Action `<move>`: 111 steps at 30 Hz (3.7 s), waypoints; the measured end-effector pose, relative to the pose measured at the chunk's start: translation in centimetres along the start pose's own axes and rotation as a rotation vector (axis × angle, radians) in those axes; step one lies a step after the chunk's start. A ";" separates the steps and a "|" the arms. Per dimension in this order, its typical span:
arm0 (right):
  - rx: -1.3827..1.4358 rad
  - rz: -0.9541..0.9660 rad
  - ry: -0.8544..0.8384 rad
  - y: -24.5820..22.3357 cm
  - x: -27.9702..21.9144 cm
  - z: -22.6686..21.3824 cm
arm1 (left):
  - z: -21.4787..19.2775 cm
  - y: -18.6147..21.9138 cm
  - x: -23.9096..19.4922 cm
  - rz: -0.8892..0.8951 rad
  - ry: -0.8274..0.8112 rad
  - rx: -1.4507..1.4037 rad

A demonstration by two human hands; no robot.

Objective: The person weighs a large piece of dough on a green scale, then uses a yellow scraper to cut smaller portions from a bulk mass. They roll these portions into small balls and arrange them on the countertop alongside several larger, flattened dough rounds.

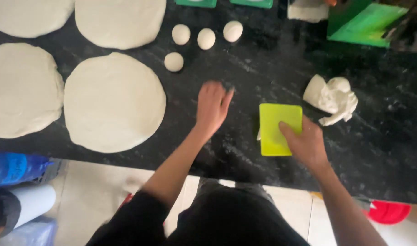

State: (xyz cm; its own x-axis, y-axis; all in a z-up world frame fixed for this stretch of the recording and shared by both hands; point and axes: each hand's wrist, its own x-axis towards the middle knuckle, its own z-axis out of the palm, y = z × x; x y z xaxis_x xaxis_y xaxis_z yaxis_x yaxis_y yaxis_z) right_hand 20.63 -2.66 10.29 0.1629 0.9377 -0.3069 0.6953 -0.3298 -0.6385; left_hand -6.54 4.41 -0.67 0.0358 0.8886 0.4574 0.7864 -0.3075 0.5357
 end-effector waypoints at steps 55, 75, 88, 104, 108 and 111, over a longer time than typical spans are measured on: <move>0.008 0.100 -0.056 -4.2 -0.5 0.9 | -11.0 0.5 -1.6 -0.195 -0.143 -0.371; -0.799 -0.494 -0.171 5.3 18.8 -10.2 | 15.3 15.5 1.9 -0.049 -0.322 -0.499; -0.273 -0.369 0.425 8.7 9.8 -9.7 | 7.2 14.4 0.5 -0.021 -0.602 -0.230; -0.087 -0.105 0.200 7.0 11.8 0.0 | 6.2 9.0 2.2 0.052 -0.485 -0.356; 0.007 -0.074 0.231 5.4 9.4 -2.1 | -5.3 6.4 -4.3 0.138 -0.280 -0.178; 0.000 -0.038 0.184 5.3 7.4 -2.1 | -7.6 2.9 -11.0 0.214 -0.272 0.000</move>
State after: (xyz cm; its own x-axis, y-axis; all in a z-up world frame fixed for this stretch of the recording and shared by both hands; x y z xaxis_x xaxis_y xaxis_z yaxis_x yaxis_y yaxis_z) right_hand 26.97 2.76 6.08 0.2618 0.9536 -0.1483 0.7036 -0.2938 -0.6470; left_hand -9.35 -8.86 1.25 0.3633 0.8621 0.3531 0.7432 -0.4968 0.4482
